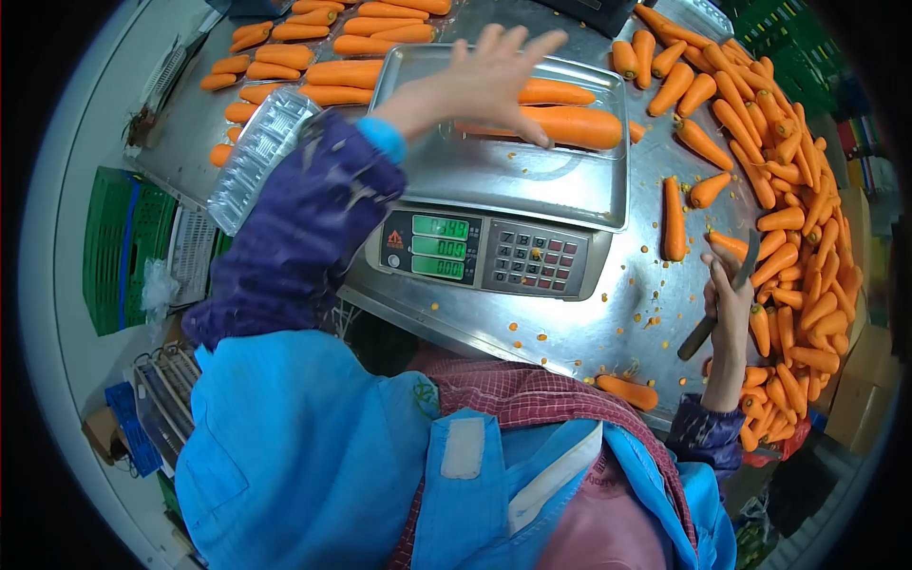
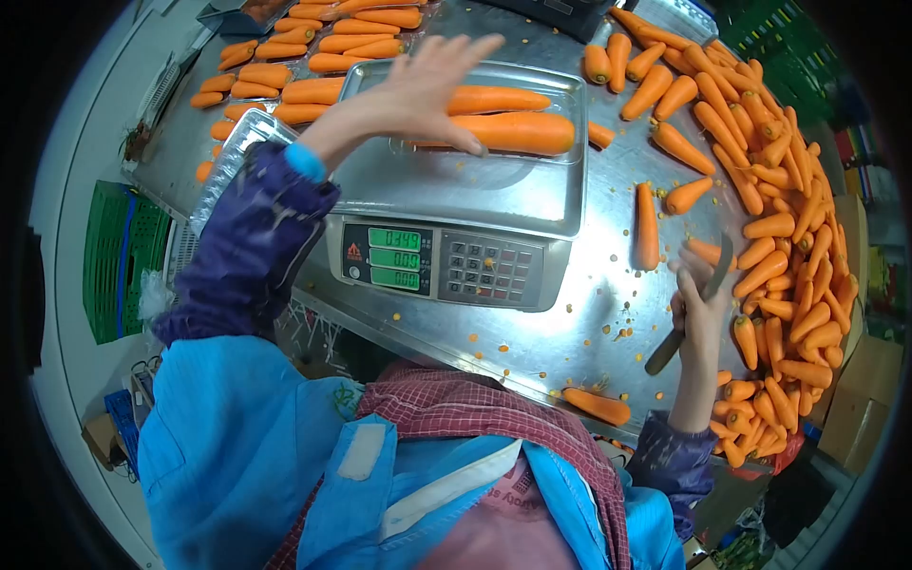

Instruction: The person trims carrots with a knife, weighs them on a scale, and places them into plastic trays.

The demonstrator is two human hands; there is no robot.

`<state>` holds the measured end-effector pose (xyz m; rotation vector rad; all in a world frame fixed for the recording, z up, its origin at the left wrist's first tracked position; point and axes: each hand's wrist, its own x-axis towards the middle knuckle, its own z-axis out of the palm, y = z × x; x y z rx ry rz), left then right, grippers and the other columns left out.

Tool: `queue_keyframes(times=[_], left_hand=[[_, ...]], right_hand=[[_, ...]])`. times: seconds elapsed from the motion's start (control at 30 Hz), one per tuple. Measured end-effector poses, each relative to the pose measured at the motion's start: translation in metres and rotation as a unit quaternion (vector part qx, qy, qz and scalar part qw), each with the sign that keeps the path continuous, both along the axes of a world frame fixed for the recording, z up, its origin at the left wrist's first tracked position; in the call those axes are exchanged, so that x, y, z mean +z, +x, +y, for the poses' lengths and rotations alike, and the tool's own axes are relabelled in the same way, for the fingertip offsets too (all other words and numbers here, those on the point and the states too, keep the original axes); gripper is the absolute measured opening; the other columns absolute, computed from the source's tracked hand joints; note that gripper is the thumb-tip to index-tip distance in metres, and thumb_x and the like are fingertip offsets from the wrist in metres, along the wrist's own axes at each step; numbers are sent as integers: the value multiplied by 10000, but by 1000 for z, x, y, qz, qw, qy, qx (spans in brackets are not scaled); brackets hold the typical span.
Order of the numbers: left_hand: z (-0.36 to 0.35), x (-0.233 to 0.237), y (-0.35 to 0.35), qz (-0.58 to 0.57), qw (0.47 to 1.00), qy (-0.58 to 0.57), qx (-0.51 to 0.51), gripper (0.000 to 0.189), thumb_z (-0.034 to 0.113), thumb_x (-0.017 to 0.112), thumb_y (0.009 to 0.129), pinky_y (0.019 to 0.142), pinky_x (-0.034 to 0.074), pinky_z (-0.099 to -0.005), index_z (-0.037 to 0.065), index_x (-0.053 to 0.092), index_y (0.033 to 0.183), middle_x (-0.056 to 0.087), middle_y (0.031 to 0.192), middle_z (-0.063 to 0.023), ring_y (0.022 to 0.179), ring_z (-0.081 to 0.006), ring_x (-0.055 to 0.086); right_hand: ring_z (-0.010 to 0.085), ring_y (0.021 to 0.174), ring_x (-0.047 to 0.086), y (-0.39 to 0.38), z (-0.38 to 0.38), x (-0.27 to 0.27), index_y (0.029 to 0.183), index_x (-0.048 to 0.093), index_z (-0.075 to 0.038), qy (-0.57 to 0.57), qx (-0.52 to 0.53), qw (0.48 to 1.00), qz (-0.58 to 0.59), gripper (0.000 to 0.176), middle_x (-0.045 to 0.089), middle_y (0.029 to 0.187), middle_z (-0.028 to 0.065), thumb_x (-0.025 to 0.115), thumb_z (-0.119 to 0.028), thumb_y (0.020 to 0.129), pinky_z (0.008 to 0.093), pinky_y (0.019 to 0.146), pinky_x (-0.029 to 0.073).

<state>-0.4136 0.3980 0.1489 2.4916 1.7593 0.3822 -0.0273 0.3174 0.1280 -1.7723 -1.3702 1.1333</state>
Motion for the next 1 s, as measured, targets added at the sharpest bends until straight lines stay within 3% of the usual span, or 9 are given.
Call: queue_keyframes(times=[0.03,0.13,0.17,0.27,0.3,0.47,0.57,0.73,1.0], left_hand=[[6,-11,8,88,996,-3,1,1122,461,806,554,1016,268,-535,230,153,1437,312,1380,-227,1311,-352,275],[24,-31,18,165,983,-81,-16,1228,481,828,469,952,309,-570,258,115,1443,329,1370,-212,1279,-354,327],[30,-33,20,165,983,-80,-18,1228,481,828,469,952,309,-570,258,115,1443,329,1370,-212,1279,-354,327],[51,-17,20,135,958,-248,-42,1277,442,836,420,915,354,-524,248,100,1446,381,1334,-211,1213,-345,415],[48,-13,21,135,956,-257,-42,1227,411,820,459,910,345,-543,240,110,1446,411,1297,-217,1198,-359,415],[14,-8,24,137,971,-190,-55,1063,302,743,573,872,310,-624,238,141,1447,454,1204,-218,1128,-386,434],[17,-11,24,134,972,-179,-69,1037,320,754,559,842,327,-591,230,200,1431,461,1189,-217,1114,-378,443],[37,-6,-6,83,986,-140,-42,1031,246,787,546,912,282,-644,241,230,1413,452,1186,-186,1147,-369,409],[108,13,-128,116,991,43,58,917,237,767,547,867,363,-543,233,313,1344,494,1156,-122,1102,-322,463]], right_hand=[[16,484,393,6,-7,-5,1188,502,18,6,-11,1000,23,341,610,924,10,531,-169,905,160,382,284],[16,479,390,6,-23,-7,1197,491,18,-19,-44,998,34,338,606,942,24,520,-161,912,155,381,291],[16,479,390,8,-27,-7,1197,491,18,-18,-46,998,34,338,606,942,24,520,-161,912,155,381,291],[20,483,417,4,-30,-7,1146,520,16,-4,-53,996,74,288,621,922,60,526,-106,885,152,398,318],[22,487,409,7,-29,-13,1153,517,9,-8,-47,997,62,297,615,921,60,526,-115,884,156,404,316],[14,456,412,-5,-24,-19,1159,499,18,-49,-51,994,83,308,602,913,28,529,-158,907,155,359,291],[14,461,419,-16,-17,-20,1137,504,10,-56,-44,995,74,306,601,897,26,551,-174,898,153,361,295],[25,455,424,-29,-5,-16,1138,499,9,-60,-53,994,73,315,601,870,26,565,-169,886,158,352,289],[36,444,405,-34,-1,-19,1075,541,6,-68,-73,992,76,277,604,823,35,569,-176,869,175,363,293]])
